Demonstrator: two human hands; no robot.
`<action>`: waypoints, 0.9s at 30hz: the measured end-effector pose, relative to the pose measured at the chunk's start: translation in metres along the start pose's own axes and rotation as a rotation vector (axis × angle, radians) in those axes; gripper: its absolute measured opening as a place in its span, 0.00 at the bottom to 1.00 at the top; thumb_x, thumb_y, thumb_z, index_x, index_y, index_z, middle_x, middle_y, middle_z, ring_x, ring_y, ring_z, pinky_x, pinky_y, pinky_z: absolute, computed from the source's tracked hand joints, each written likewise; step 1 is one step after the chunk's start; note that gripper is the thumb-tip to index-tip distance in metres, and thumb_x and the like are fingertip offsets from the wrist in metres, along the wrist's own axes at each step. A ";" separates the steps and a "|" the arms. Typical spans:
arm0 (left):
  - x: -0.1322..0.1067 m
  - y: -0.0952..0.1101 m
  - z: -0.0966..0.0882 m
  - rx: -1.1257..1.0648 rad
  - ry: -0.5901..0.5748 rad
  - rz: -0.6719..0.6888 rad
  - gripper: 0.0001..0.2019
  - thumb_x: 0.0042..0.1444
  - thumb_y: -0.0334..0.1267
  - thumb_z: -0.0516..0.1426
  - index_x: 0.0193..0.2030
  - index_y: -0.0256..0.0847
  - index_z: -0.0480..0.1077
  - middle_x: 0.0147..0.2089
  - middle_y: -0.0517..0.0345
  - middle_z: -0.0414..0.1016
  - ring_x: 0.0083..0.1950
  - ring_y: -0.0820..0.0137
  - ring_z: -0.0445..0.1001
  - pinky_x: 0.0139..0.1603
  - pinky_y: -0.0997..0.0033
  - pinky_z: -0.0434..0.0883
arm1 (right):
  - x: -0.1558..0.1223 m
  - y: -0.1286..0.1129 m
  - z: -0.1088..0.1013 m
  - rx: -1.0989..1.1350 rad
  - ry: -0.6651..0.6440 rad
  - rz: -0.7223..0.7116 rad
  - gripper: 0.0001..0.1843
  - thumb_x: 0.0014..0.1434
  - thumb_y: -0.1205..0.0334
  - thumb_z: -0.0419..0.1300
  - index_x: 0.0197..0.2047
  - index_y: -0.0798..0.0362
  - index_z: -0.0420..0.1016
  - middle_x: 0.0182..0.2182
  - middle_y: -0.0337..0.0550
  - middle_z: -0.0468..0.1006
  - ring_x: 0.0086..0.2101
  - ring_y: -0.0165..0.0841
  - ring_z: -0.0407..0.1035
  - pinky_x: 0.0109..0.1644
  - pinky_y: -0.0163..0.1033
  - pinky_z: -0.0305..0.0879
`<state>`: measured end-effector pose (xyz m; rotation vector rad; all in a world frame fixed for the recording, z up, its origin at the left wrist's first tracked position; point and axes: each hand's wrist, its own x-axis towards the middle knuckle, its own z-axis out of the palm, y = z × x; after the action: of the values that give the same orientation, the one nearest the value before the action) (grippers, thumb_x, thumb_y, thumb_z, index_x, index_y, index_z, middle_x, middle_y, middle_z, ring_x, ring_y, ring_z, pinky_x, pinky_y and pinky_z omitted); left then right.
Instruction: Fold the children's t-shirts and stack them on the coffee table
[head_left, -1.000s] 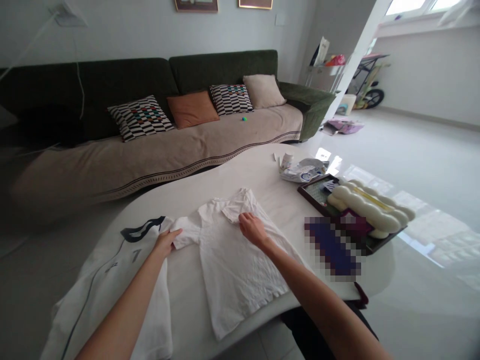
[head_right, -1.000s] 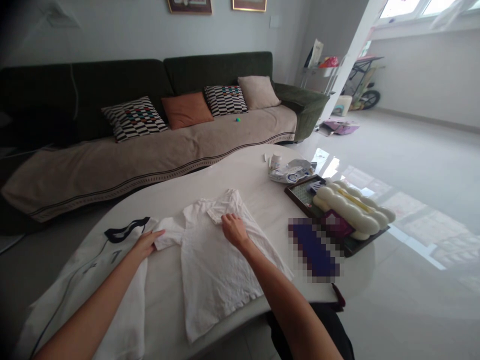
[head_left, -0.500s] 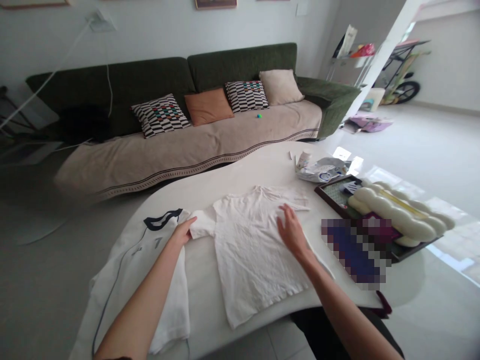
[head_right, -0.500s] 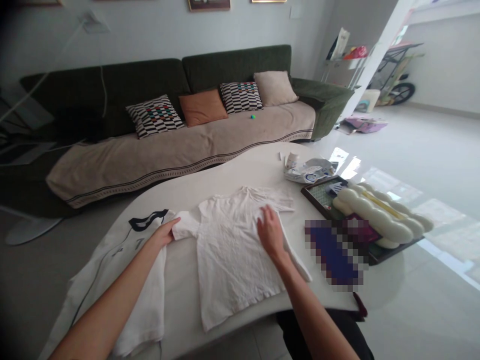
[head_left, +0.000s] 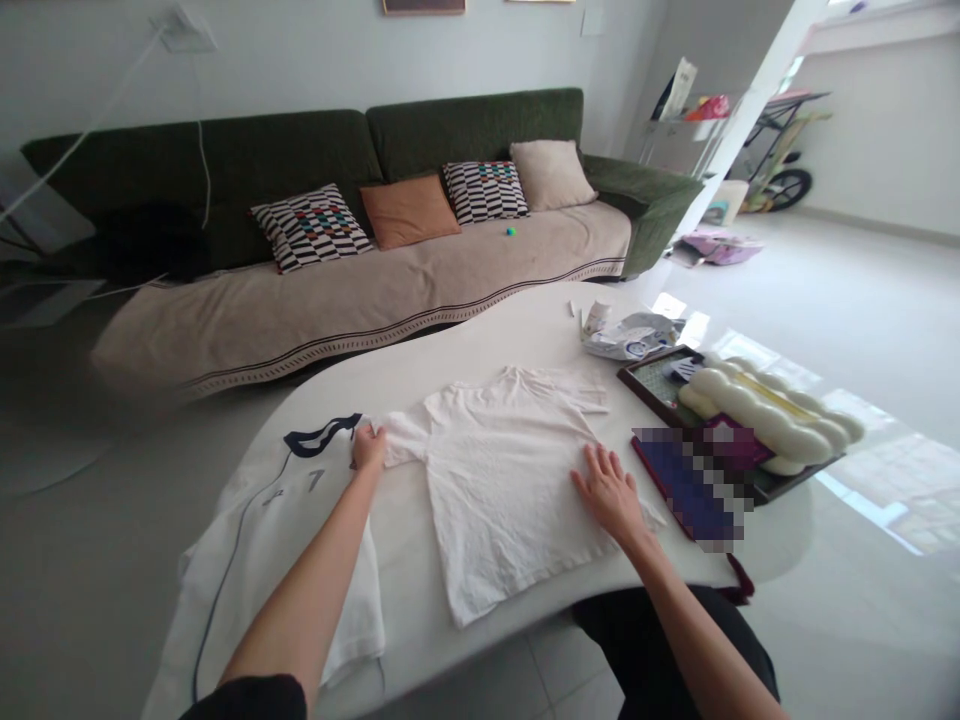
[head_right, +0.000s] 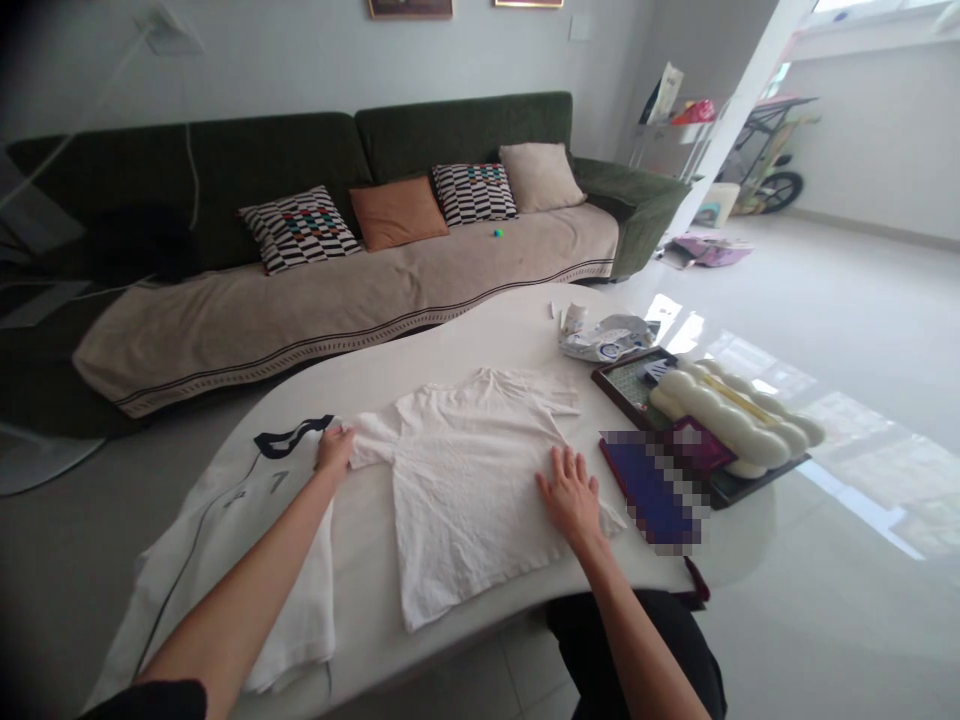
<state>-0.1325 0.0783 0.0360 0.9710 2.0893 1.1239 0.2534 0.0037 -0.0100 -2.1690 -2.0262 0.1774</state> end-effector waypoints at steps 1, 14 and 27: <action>-0.019 0.002 0.002 0.052 0.014 0.082 0.18 0.50 0.35 0.54 0.49 0.36 0.62 0.46 0.44 0.69 0.56 0.57 0.62 0.54 0.57 0.61 | -0.006 0.003 -0.002 -0.015 0.015 0.008 0.29 0.60 0.55 0.43 0.62 0.56 0.49 0.61 0.56 0.50 0.60 0.46 0.43 0.54 0.57 0.51; -0.222 -0.058 -0.030 0.515 -0.725 0.760 0.14 0.52 0.27 0.50 0.44 0.45 0.68 0.43 0.55 0.68 0.47 0.68 0.66 0.49 0.67 0.64 | -0.037 0.054 -0.038 0.265 -0.052 0.169 0.15 0.52 0.60 0.50 0.40 0.56 0.69 0.28 0.46 0.74 0.30 0.35 0.68 0.33 0.37 0.60; -0.227 -0.053 -0.057 0.522 -0.890 0.680 0.12 0.55 0.39 0.51 0.44 0.43 0.70 0.40 0.55 0.72 0.41 0.70 0.70 0.43 0.73 0.65 | -0.071 -0.003 -0.031 0.156 0.130 -0.032 0.21 0.56 0.62 0.48 0.53 0.59 0.63 0.53 0.60 0.62 0.52 0.44 0.58 0.52 0.46 0.56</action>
<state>-0.0627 -0.1510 0.0497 2.0607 1.3173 0.2362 0.2513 -0.0680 0.0195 -1.9995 -1.9079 0.1790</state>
